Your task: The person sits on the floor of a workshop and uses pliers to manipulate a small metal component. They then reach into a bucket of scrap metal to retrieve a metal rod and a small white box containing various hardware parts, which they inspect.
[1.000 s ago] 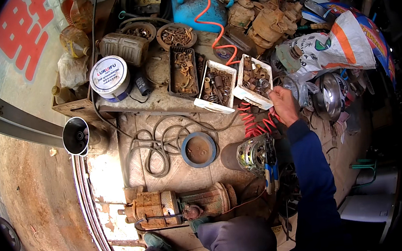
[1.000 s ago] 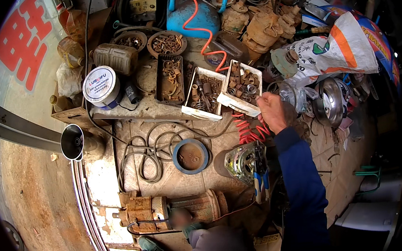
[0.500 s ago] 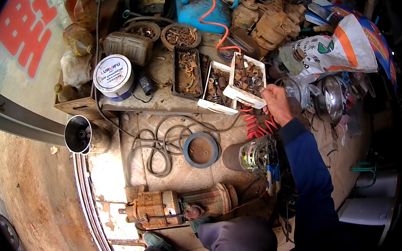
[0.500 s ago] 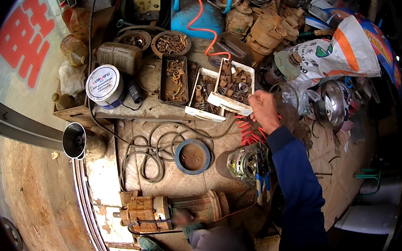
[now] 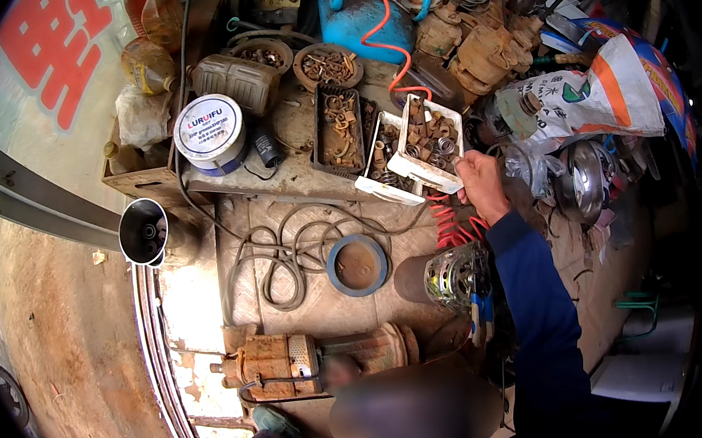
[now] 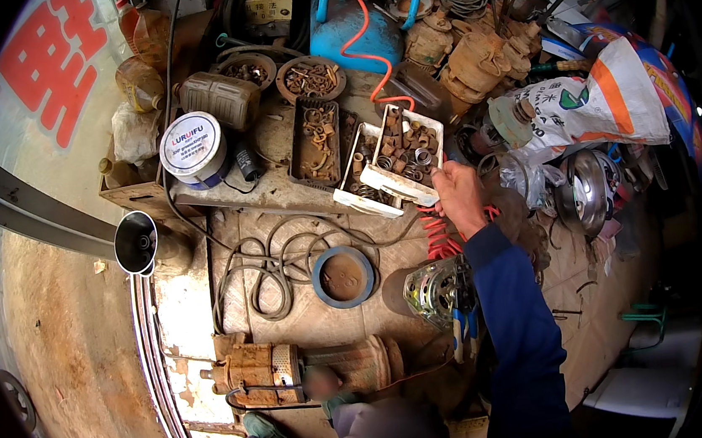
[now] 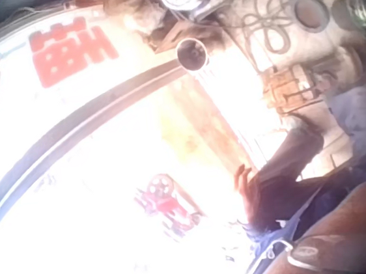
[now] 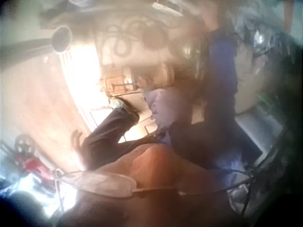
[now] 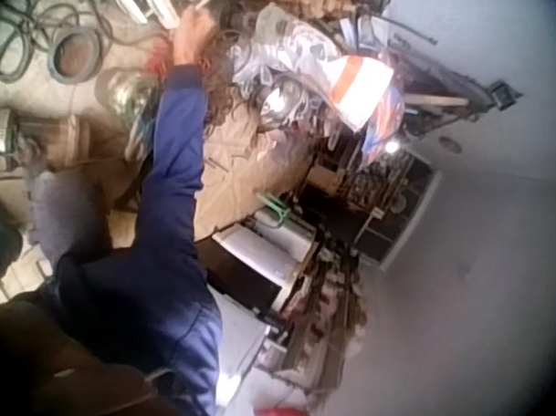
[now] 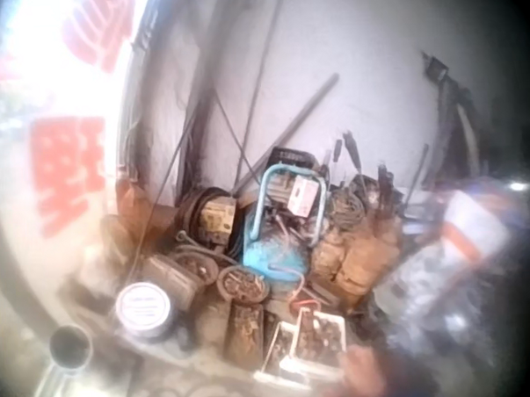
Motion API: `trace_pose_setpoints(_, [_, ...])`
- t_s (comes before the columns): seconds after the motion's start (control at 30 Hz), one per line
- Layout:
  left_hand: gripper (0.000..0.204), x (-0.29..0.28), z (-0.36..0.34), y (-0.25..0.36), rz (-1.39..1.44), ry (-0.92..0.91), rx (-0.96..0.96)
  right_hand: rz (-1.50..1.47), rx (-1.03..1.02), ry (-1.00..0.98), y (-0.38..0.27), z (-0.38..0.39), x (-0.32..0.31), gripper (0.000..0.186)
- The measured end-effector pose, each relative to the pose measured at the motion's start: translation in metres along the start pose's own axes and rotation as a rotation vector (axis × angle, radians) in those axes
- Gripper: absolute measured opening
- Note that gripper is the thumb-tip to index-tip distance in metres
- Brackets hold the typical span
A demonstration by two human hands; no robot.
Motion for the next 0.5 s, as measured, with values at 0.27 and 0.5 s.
trace_pose_setpoints(0.27, [0.035, -0.004, 0.001, 0.004, 0.022, 0.043, 0.081, 0.059, -0.07, -0.022, 0.012, -0.01, 0.05, 0.029])
trace_pose_setpoints(0.5, [0.037, -0.005, 0.001, 0.003, 0.154, -0.023, -0.07, 0.788, -0.433, 0.294, -0.06, 0.026, 0.067, 0.035])
Point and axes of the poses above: each hand's wrist, its own z-axis away from the middle knuckle, its own x-axis out of the palm, y = z × x, the point moved 5 cm from there along -z, towards the middle knuckle, and after that the axes turned 11 degrees about x, right-handed, at the moved point
